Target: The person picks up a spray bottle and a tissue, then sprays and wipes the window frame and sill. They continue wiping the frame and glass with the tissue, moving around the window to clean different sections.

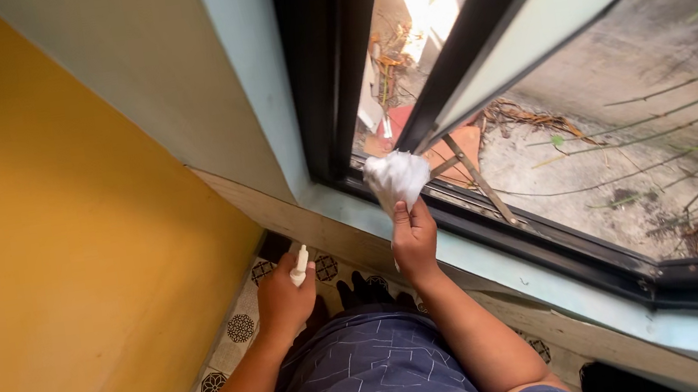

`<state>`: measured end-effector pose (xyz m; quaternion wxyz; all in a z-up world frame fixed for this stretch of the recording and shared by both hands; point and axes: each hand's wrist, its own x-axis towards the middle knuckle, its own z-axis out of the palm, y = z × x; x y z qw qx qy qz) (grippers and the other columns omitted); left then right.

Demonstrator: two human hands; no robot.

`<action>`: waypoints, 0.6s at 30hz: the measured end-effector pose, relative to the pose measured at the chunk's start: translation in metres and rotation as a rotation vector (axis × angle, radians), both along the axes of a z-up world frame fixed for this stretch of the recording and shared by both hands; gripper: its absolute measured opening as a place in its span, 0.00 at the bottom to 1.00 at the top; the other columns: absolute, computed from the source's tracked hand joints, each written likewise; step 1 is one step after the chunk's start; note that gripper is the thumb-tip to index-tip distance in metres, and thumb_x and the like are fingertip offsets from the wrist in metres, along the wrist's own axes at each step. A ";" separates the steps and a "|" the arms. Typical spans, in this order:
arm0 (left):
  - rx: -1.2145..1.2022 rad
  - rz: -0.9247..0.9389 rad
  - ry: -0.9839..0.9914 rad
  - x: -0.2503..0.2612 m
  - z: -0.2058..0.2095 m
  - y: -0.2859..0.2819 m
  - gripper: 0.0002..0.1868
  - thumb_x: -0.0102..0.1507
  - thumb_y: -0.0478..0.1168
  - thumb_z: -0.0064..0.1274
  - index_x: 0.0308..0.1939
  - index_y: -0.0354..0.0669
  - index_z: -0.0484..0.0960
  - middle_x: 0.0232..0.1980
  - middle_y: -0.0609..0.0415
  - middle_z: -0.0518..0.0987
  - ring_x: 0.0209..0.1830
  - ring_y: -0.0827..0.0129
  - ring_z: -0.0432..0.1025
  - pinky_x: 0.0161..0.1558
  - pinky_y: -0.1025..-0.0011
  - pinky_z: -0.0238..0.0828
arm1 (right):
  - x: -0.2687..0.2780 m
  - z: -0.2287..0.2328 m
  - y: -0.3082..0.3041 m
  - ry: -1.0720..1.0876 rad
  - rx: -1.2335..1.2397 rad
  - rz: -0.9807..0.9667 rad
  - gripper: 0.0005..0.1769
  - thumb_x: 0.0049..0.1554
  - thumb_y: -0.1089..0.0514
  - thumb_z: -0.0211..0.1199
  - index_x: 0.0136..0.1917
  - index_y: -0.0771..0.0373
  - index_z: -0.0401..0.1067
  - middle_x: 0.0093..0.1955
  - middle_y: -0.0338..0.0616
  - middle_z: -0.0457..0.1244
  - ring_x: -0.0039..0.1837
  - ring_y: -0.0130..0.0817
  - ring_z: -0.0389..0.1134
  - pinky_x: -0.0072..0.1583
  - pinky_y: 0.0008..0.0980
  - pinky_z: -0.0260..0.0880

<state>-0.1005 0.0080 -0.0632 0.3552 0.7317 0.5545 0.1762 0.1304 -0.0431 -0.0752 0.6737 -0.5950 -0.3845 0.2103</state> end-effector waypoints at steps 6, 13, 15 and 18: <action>0.154 0.044 -0.349 -0.019 0.001 0.003 0.15 0.63 0.45 0.57 0.51 0.42 0.81 0.37 0.49 0.86 0.32 0.61 0.82 0.35 0.67 0.76 | -0.031 -0.036 0.058 -0.977 0.050 -0.020 0.24 0.60 0.69 0.51 0.70 0.66 0.65 0.72 0.59 0.62 0.75 0.56 0.63 0.76 0.50 0.63; -0.028 0.092 -0.249 -0.036 0.009 0.013 0.18 0.62 0.46 0.59 0.53 0.43 0.82 0.31 0.49 0.85 0.29 0.63 0.81 0.34 0.66 0.75 | -0.062 -0.104 0.104 -1.245 -0.310 0.040 0.30 0.54 0.53 0.58 0.66 0.73 0.66 0.65 0.64 0.63 0.69 0.57 0.64 0.68 0.55 0.58; -0.027 0.055 -0.243 -0.035 0.005 0.016 0.17 0.62 0.46 0.59 0.52 0.43 0.83 0.32 0.49 0.85 0.29 0.64 0.81 0.35 0.66 0.76 | -0.054 -0.099 0.104 -1.171 -0.356 0.150 0.28 0.58 0.54 0.59 0.67 0.70 0.67 0.63 0.61 0.65 0.67 0.55 0.66 0.68 0.52 0.61; 0.063 -0.019 -0.307 -0.027 -0.003 0.019 0.18 0.62 0.45 0.60 0.52 0.42 0.83 0.38 0.50 0.86 0.34 0.66 0.81 0.37 0.68 0.76 | -0.039 -0.089 0.100 -1.063 -0.433 0.250 0.25 0.59 0.59 0.59 0.69 0.62 0.69 0.65 0.58 0.66 0.64 0.52 0.67 0.63 0.47 0.67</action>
